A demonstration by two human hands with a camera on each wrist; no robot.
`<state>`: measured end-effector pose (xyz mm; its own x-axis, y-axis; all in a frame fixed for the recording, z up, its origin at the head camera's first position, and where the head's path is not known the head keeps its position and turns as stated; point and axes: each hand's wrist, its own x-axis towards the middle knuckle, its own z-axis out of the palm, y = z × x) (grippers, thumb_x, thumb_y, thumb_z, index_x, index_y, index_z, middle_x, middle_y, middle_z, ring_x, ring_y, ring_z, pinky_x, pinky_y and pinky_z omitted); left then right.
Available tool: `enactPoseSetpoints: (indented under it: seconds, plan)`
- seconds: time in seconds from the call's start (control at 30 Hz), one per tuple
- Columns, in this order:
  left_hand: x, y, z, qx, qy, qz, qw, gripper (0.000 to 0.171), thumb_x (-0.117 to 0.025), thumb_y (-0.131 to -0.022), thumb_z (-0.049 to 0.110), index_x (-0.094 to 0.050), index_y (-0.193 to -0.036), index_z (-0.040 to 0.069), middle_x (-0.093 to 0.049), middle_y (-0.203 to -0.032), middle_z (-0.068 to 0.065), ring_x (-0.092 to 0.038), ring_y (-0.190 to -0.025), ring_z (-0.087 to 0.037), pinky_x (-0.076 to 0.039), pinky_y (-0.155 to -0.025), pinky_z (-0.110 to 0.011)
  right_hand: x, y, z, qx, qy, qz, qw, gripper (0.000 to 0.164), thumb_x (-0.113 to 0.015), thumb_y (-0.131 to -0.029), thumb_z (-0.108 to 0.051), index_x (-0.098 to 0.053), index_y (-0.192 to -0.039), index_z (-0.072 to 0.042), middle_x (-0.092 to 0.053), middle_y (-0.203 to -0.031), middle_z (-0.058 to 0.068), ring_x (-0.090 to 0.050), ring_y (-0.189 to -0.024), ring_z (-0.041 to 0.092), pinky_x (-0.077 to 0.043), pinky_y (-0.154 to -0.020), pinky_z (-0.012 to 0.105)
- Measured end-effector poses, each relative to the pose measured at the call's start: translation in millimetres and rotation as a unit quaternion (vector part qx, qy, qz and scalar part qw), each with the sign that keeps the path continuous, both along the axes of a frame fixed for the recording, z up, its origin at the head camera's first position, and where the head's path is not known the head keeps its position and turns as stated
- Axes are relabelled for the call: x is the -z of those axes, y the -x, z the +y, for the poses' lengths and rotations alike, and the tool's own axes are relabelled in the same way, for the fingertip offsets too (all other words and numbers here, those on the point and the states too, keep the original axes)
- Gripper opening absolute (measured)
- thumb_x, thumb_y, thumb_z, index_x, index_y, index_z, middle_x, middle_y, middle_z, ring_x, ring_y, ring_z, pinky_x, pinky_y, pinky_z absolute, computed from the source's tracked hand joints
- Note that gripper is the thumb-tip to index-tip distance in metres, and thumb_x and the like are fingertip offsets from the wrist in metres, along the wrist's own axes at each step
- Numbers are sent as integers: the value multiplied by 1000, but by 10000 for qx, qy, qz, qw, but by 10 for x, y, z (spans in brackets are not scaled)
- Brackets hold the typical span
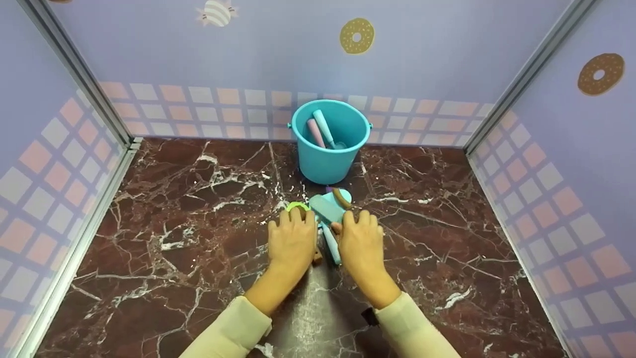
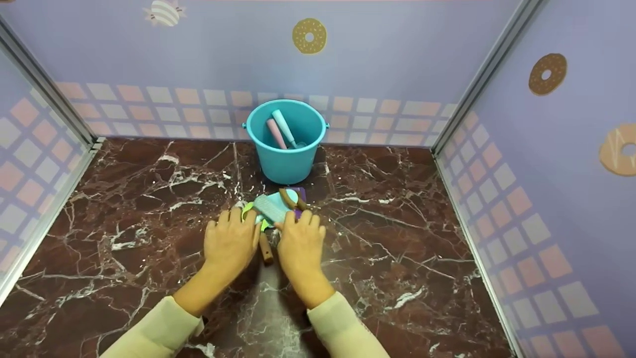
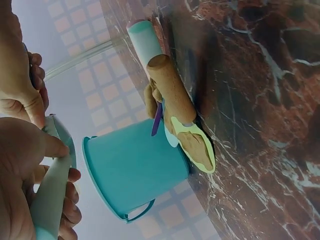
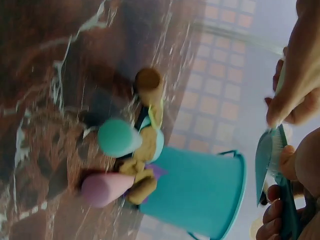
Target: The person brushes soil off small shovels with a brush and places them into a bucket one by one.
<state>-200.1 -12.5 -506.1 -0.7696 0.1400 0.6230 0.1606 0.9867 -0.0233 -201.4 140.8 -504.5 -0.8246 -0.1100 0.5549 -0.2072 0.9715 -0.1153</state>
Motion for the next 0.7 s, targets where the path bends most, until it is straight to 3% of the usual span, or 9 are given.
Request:
enactPoseSetpoints:
  seconds: [0.23, 0.53, 0.7]
  plan:
    - [31, -4, -6, -71, 99, -28, 9999, 13, -62, -94, 24, -68, -92, 13, -64, -85, -11, -59, -74, -29, -45, -57, -41, 2, 132, 91, 389, -9, 115, 9992, 37, -76, -89, -37, -59, -92, -4, -52, -85, 18, -54, -76, 38, -45, -59, 49]
    - [53, 47, -5, -135, 69, 462, 9988, 20, -70, -90, 35, -68, -89, 14, -63, -83, -12, -59, -71, -29, -44, -54, -43, 36, -50, -14, -148, 128, 15, 9998, 41, -61, -97, -44, -57, -92, -4, -49, -80, 15, -52, -72, 34, -42, -57, 45]
    - [70, 62, 6, -154, 89, 624, 9979, 22, -70, -92, 35, -68, -85, 14, -63, -82, -11, -59, -70, -28, -44, -54, -42, 43, -8, 6, 69, -163, -22, 9998, 40, -64, -95, -44, -58, -94, -4, -51, -82, 17, -54, -74, 36, -45, -59, 47]
